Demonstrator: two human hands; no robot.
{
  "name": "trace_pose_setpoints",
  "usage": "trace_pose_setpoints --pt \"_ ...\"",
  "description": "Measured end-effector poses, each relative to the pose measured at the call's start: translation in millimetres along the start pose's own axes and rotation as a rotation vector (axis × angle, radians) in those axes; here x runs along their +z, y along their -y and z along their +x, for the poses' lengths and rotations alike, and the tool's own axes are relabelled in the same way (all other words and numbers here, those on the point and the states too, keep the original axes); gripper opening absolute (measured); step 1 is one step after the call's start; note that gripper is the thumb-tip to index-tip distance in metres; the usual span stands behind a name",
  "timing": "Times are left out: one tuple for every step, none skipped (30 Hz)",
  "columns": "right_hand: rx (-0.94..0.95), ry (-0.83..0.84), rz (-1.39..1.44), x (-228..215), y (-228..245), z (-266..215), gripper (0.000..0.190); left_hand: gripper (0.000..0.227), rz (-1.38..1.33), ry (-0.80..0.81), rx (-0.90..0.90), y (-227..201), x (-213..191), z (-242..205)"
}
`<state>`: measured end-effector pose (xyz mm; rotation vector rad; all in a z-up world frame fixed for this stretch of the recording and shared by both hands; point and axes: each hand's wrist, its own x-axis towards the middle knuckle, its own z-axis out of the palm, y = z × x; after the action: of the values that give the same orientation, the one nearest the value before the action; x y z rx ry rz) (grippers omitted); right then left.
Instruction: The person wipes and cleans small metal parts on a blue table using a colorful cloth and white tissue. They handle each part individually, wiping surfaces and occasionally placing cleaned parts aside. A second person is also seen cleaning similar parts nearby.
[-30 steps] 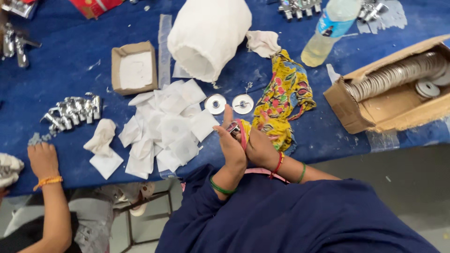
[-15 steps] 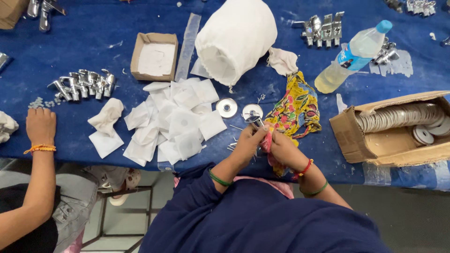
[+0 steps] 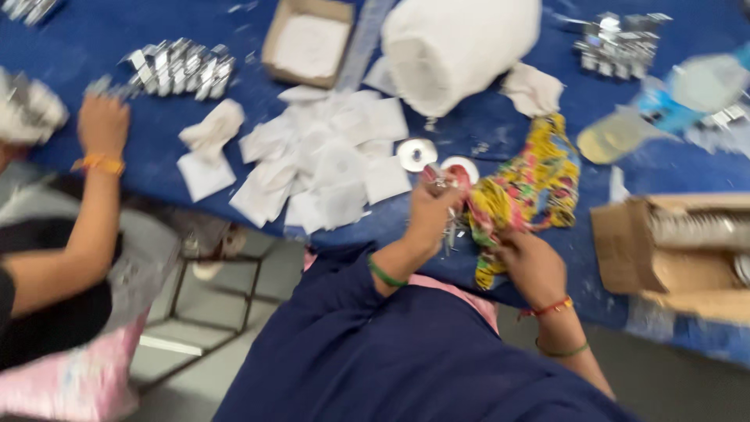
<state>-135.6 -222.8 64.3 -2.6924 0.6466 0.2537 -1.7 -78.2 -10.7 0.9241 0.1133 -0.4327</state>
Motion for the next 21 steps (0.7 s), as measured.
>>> trace_pose_setpoints --pt "0.013 -0.099 0.108 -2 0 -1 0.028 0.036 0.04 -0.003 0.087 1 5 0" --pt "0.034 -0.186 0.217 -7 -3 -3 0.028 0.038 0.084 -0.011 0.164 3 8 -3" --pt "-0.021 -0.284 0.324 -14 -8 -1 0.028 0.036 0.05 -0.014 0.112 3 8 -2" --pt "-0.063 -0.383 0.44 -18 -13 1 0.029 0.036 0.02 -0.007 0.054 4 9 -2" --pt "-0.218 -0.436 0.333 -19 -19 1 0.032 0.039 -0.013 0.002 -0.003 7 11 -4" --pt "-0.379 -0.498 0.236 -20 -26 5 0.036 0.041 -0.083 0.035 -0.007 7 11 -3" --pt "-0.541 -0.56 0.141 -16 -31 10 0.04 0.044 -0.153 0.069 -0.01 7 11 -4" --pt "-0.454 -0.443 0.091 -5 -34 19 0.039 0.048 -0.22 0.108 -0.007 6 10 -3" --pt "-0.367 -0.328 0.036 10 -38 25 0.038 0.054 -0.21 0.11 -0.02 6 7 -3" --pt "-0.276 -0.22 -0.024 22 -46 31 0.038 0.061 -0.2 0.121 -0.035 8 6 -3" --pt "-0.314 -0.281 0.011 32 -59 34 0.029 0.069 -0.19 0.132 -0.05 10 5 -2" --pt "-0.357 -0.342 0.045 39 -73 40 0.022 0.07 -0.21 0.149 -0.038 13 5 1" --pt "-0.399 -0.401 0.082 41 -89 49 0.017 0.07 -0.23 0.167 -0.025 17 5 6" --pt "-0.406 -0.506 0.072 40 -107 53 0.015 0.071 -0.244 0.175 -0.026 23 0 5" --pt "-0.415 -0.611 0.066 35 -122 61 0.016 0.062 -0.162 0.115 -0.07 29 -1 6" --pt "-0.472 -0.692 0.285 28 -129 73 0.018 0.054 -0.071 0.07 -0.109 31 0 13" --pt "-0.496 -0.728 0.405 27 -132 74 0.016 0.047 0.018 0.022 -0.148 34 1 19" --pt "-0.523 -0.764 0.529 25 -129 77 0.014 0.042 0.045 0.147 -0.114 36 1 22" --pt "-0.548 -0.795 0.655 23 -121 78 0.014 0.042 0.076 0.272 -0.081 40 1 24" --pt "-0.558 -0.823 0.767 18 -115 67 0.014 0.046 0.197 0.368 0.025 47 3 20" --pt "-0.567 -0.848 0.879 14 -105 57 0.015 0.053 0.319 0.462 0.13 54 6 15"
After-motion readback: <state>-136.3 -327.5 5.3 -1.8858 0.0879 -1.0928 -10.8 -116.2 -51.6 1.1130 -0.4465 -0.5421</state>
